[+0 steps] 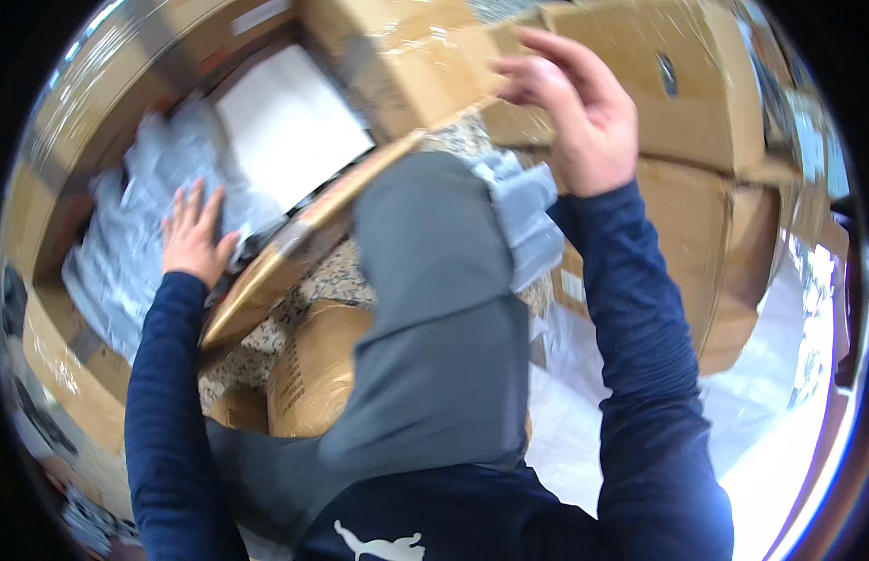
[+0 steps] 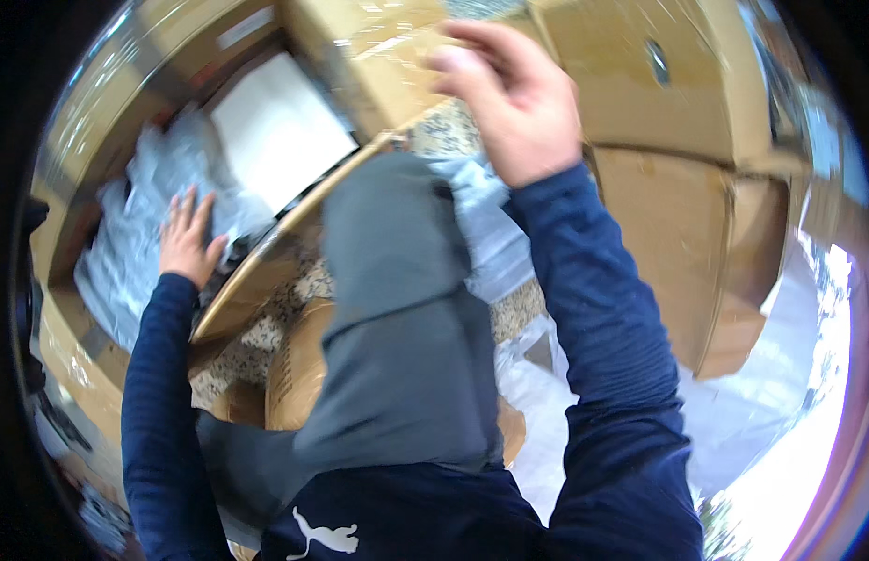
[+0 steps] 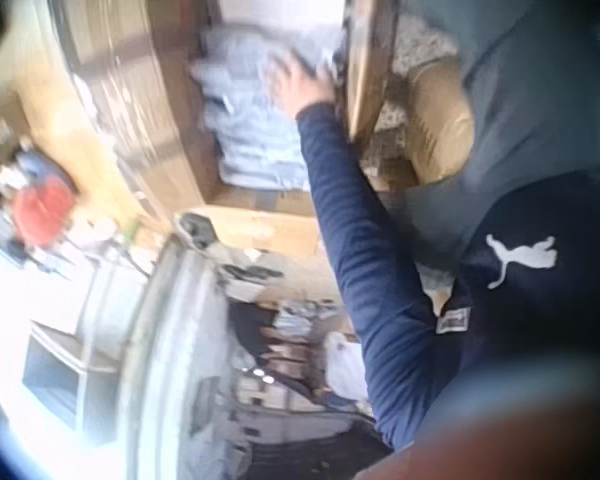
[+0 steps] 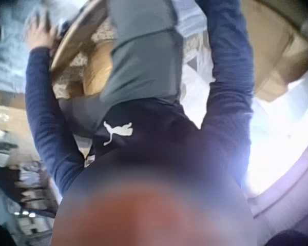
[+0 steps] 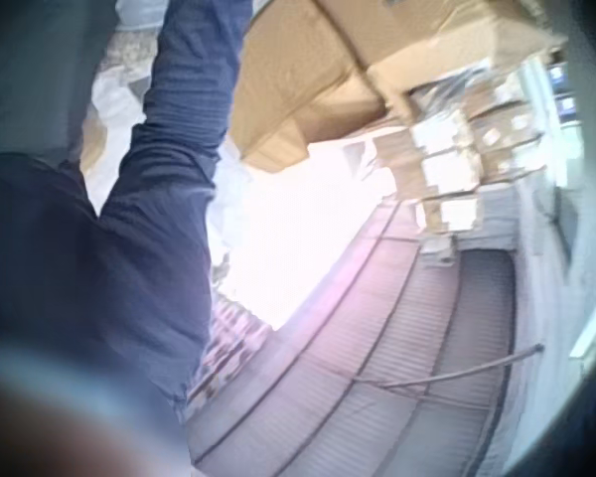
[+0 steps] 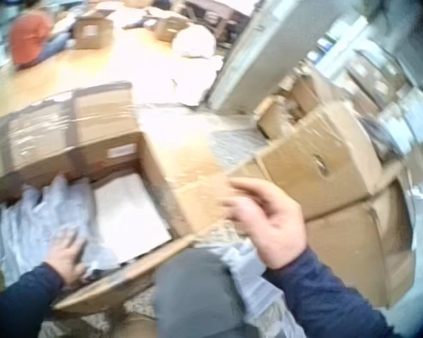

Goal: The person sits on the floor and repeatedly picks up plastic-wrapped items from a cardboard box, then places them back into the box. The person adjusts the items to fit them neatly inside the box.

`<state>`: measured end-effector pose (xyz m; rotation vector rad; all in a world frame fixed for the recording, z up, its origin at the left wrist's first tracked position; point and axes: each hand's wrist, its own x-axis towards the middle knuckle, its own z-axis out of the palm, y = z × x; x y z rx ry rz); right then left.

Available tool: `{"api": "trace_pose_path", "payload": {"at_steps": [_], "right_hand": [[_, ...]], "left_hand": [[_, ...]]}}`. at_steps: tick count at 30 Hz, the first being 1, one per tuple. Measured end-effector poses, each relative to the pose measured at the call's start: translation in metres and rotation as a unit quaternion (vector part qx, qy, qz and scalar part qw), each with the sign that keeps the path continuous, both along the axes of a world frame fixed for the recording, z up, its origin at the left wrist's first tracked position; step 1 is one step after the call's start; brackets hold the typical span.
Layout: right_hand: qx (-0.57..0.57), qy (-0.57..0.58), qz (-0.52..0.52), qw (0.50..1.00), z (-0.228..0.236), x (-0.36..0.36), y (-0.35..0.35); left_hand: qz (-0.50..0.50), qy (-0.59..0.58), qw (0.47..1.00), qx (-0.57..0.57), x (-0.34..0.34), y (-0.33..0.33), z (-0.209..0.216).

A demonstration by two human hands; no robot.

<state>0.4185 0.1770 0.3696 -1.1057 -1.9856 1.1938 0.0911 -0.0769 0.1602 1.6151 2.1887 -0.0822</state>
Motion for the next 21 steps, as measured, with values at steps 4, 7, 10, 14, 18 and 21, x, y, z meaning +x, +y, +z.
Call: {"api": "trace_pose_path", "payload": {"at_steps": [4, 7, 10, 14, 18, 21], "right_hand": [[-0.146, -0.232, -0.130, 0.953, -0.066, 0.175, -0.053], [-0.345, -0.538, 0.150, 0.754, -0.149, 0.247, -0.172], [-0.376, -0.573, 0.165, 0.709, -0.207, 0.251, -0.264], [-0.244, -0.535, 0.055, 0.807, -0.247, 0.227, -0.285], [-0.308, -0.550, 0.097, 0.770, -0.283, 0.241, -0.260], [-0.303, -0.530, 0.179, 0.771, -0.304, 0.262, -0.265]], "left_hand": [[-0.003, -0.058, 0.998, 0.030, -0.008, 0.007, 0.005], [0.009, -0.111, 0.992, 0.053, -0.003, 0.005, 0.029], [0.092, -0.153, 0.984, 0.021, -0.003, -0.025, 0.066], [0.085, -0.112, 0.989, -0.034, -0.017, -0.100, 0.121], [0.115, -0.026, 0.989, -0.093, -0.032, -0.178, 0.188], [0.171, 0.080, 0.976, -0.110, -0.028, -0.237, 0.223]]}}
